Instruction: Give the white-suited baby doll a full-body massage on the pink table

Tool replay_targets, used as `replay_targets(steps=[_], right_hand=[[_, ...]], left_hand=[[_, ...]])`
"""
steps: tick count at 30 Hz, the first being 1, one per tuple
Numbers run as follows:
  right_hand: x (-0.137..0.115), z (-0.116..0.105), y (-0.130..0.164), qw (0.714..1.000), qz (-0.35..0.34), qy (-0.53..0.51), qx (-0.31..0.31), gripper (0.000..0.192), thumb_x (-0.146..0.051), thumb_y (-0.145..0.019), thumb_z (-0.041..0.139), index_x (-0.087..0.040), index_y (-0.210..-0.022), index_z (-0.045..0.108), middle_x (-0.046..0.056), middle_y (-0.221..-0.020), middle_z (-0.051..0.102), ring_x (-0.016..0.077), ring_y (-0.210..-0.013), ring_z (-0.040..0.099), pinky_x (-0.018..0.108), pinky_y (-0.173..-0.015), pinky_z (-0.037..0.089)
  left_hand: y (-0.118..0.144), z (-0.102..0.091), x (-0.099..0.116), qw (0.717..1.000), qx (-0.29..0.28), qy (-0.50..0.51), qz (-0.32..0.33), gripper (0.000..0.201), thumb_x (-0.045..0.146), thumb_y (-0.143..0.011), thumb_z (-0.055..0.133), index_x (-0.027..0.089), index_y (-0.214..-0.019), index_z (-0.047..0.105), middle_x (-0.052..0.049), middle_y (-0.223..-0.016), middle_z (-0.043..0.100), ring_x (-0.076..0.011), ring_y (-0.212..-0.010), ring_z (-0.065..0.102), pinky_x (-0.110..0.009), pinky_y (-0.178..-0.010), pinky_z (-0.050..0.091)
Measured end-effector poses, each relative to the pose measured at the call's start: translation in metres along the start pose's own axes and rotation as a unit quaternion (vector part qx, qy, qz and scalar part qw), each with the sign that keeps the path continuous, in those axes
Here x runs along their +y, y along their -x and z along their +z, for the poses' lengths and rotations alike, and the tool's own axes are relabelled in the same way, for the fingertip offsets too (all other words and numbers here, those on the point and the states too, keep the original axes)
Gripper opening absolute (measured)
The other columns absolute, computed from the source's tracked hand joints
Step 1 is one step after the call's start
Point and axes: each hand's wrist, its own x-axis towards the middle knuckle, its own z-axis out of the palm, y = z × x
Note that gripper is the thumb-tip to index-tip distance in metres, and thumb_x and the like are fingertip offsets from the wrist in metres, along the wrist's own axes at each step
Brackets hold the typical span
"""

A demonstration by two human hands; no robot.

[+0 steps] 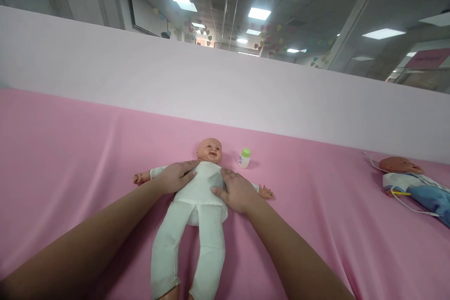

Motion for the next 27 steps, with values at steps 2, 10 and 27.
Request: replay_targets(steps=[2, 10, 27], right_hand=[[0.001, 0.004, 0.003, 1.0, 0.003, -0.001, 0.006, 0.091, -0.076, -0.1, 0.039, -0.014, -0.165, 0.033, 0.018, -0.168, 0.038, 0.0378, -0.154, 0.039, 0.055, -0.125, 0.034], [0.01, 0.01, -0.003, 0.999, -0.021, -0.037, 0.019, 0.086, -0.074, -0.099, 0.045, -0.019, -0.164, 0.036, 0.016, -0.166, 0.042, 0.0384, -0.153, 0.04, 0.055, -0.124, 0.033], [0.006, 0.011, 0.002, 1.0, -0.001, -0.013, 0.0, 0.089, -0.074, -0.1, 0.041, -0.014, -0.166, 0.033, 0.017, -0.169, 0.036, 0.0355, -0.156, 0.036, 0.052, -0.127, 0.03]], left_hand=[[0.0, -0.001, 0.001, 1.0, 0.0, 0.002, 0.0, 0.067, 0.056, -0.105, 0.035, 0.018, -0.158, 0.05, -0.007, -0.16, 0.053, -0.0255, -0.149, 0.05, -0.041, -0.128, 0.035], [0.026, -0.032, 0.039, 0.996, -0.072, -0.05, 0.024, 0.074, 0.058, -0.103, 0.043, 0.012, -0.161, 0.044, -0.016, -0.167, 0.04, -0.0328, -0.156, 0.038, -0.05, -0.128, 0.033], [0.019, -0.019, 0.058, 0.988, -0.086, 0.056, 0.117, 0.056, 0.045, -0.105, 0.043, 0.019, -0.152, 0.058, -0.01, -0.159, 0.053, -0.0249, -0.151, 0.048, -0.043, -0.129, 0.033]])
